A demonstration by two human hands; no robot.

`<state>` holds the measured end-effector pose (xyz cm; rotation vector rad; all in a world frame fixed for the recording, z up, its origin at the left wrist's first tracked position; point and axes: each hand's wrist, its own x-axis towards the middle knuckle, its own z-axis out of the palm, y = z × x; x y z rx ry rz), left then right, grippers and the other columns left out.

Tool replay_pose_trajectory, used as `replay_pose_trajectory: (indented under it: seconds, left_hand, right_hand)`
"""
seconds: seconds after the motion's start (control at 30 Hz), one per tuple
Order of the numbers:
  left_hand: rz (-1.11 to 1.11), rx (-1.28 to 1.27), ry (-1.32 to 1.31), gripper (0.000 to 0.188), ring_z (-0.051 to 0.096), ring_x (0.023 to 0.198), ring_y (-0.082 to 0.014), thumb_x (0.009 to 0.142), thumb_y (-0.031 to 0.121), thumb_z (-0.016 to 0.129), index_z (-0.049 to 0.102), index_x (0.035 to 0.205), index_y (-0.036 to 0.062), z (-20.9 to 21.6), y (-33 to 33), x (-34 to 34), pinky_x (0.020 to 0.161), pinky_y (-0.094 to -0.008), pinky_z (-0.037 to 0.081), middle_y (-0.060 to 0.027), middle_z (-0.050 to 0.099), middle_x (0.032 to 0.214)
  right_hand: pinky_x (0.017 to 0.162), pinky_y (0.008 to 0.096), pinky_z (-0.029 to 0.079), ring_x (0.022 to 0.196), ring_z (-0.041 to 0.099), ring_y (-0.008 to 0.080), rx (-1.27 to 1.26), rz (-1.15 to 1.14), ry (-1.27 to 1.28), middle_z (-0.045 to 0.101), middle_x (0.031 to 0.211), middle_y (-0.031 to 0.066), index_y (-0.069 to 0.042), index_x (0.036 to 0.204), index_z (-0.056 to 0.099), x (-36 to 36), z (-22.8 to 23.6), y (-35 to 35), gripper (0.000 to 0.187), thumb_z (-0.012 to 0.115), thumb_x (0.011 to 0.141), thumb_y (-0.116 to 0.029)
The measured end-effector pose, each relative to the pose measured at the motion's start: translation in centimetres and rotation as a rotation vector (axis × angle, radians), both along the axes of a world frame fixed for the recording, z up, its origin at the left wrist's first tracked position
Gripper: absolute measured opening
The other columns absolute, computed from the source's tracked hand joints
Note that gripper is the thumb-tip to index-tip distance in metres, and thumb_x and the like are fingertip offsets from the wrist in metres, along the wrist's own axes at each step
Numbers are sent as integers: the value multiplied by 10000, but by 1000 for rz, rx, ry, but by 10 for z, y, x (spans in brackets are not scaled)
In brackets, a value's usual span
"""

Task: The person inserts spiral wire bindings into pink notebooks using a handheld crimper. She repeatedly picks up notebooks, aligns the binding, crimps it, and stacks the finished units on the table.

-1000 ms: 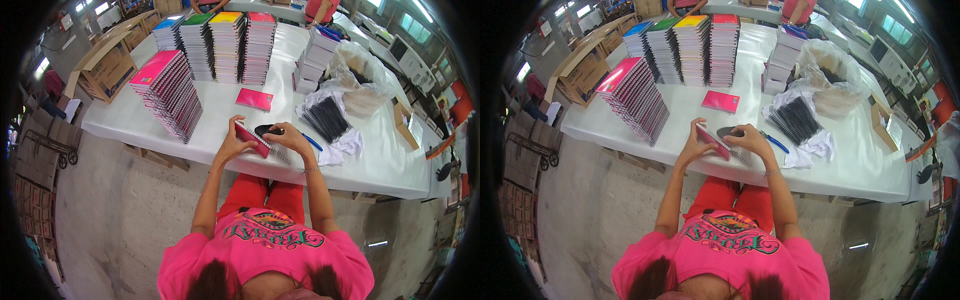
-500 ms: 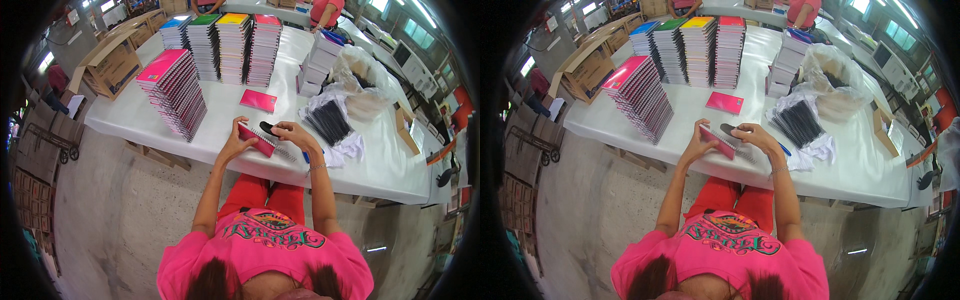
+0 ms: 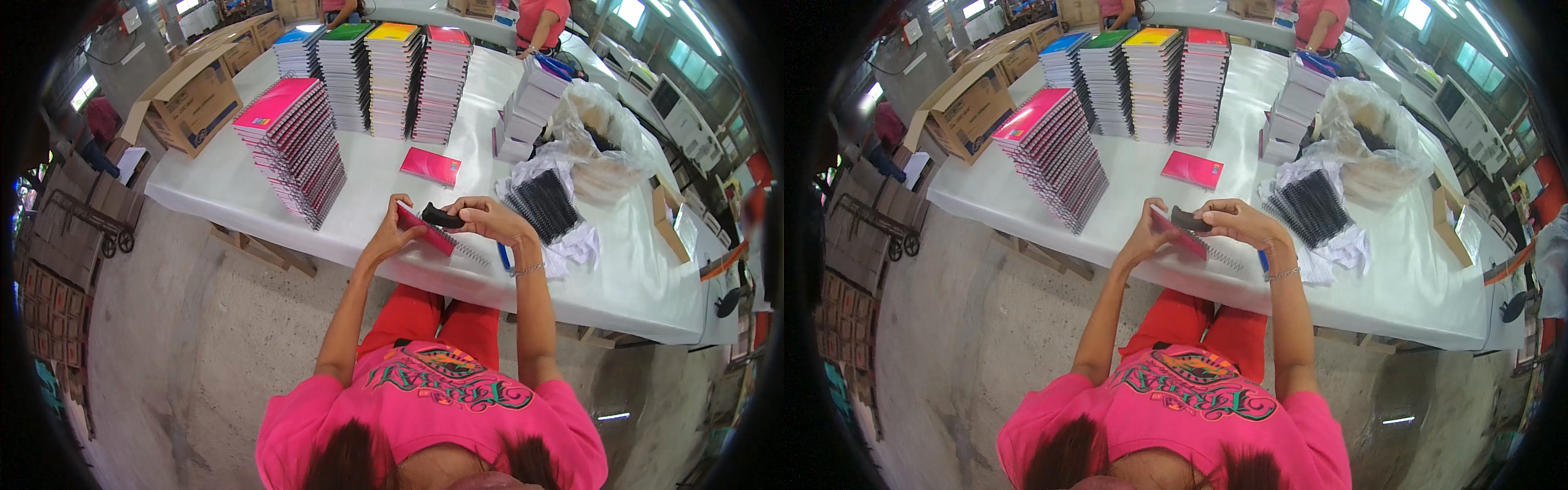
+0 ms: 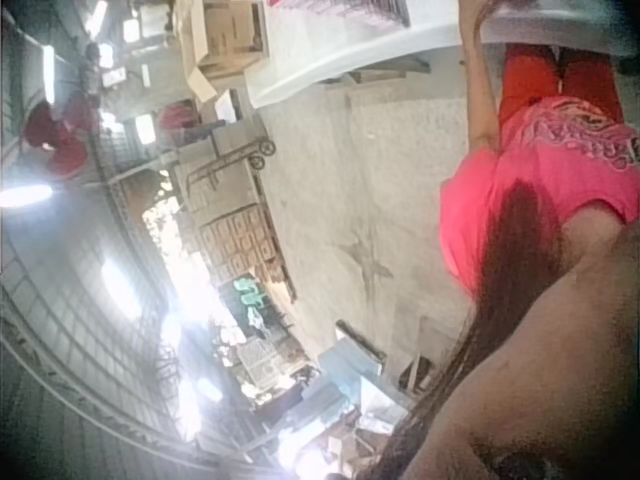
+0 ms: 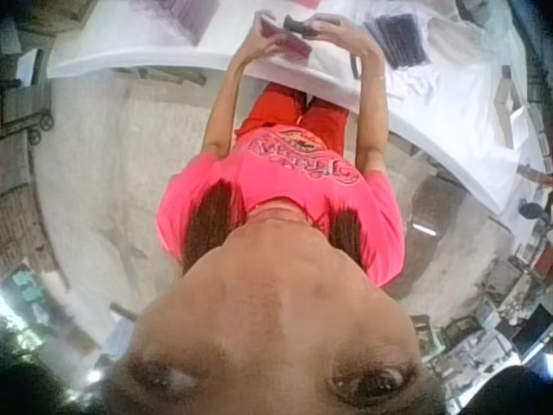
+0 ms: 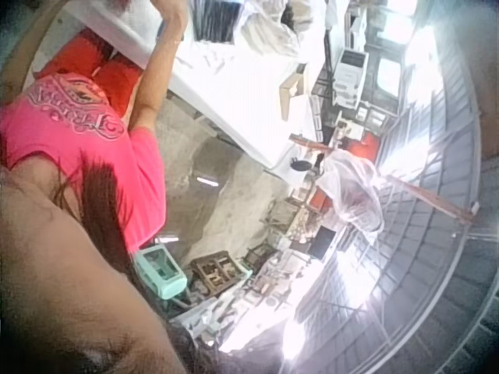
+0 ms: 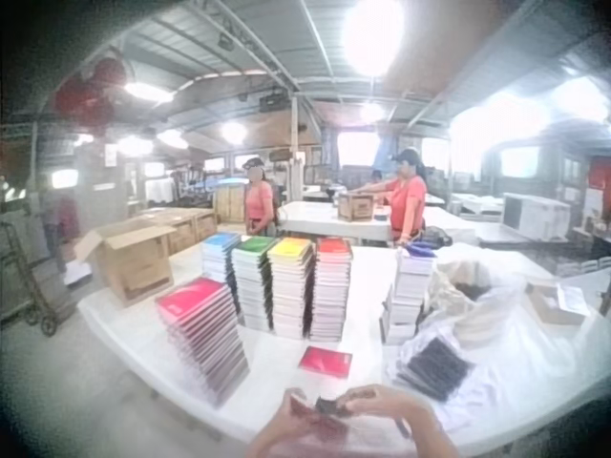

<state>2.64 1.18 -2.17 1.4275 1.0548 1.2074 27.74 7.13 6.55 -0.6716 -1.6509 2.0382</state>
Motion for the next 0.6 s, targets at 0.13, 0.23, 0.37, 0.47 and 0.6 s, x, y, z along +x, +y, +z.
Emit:
replay_pose_trajectory:
  seconds: [0.13, 0.23, 0.37, 0.47, 0.6]
  left_hand:
    - [83, 143, -33, 633, 532, 894, -119, 807, 166, 844, 361, 1216, 133, 3, -4, 6, 785, -274, 484, -38, 497, 976]
    - [156, 152, -56, 619, 549, 887, -123, 805, 168, 847, 375, 1202, 117, 3, -1, 21, 780, -273, 492, -46, 522, 974]
    - [330, 167, -48, 569, 574, 893, -134, 805, 182, 851, 414, 1158, 89, -3, -11, 42, 768, -293, 508, -58, 544, 974]
    - [386, 111, -107, 539, 582, 894, -142, 804, 186, 852, 436, 1129, 77, -8, -16, 49, 766, -304, 512, -60, 549, 964]
    - [354, 134, -112, 454, 596, 887, -98, 863, 130, 792, 430, 1133, 77, -4, -19, 58, 774, -273, 521, -39, 568, 991]
  right_hand:
    - [983, 363, 507, 1079, 628, 221, 261, -247, -338, 650, 1145, 142, 37, 1111, 670, -4, -9, 4, 454, 745, 897, -356]
    - [1001, 486, 456, 1116, 614, 337, 756, -566, -616, 670, 1130, 240, -30, 1122, 691, 8, -38, 11, 467, 781, 830, -383]
    - [1048, 550, 366, 1120, 605, 322, 976, -622, -586, 678, 1081, 161, -116, 1113, 703, -5, -30, 1, 381, 773, 831, -362]
    - [1051, 539, 296, 1072, 628, 249, 1100, -510, -639, 697, 1019, 58, -131, 1079, 690, -32, 5, -36, 305, 761, 840, -307]
    - [1060, 494, 291, 896, 655, 227, 1049, -506, -646, 704, 928, 39, -113, 1039, 693, -38, -11, -46, 269, 772, 805, -219]
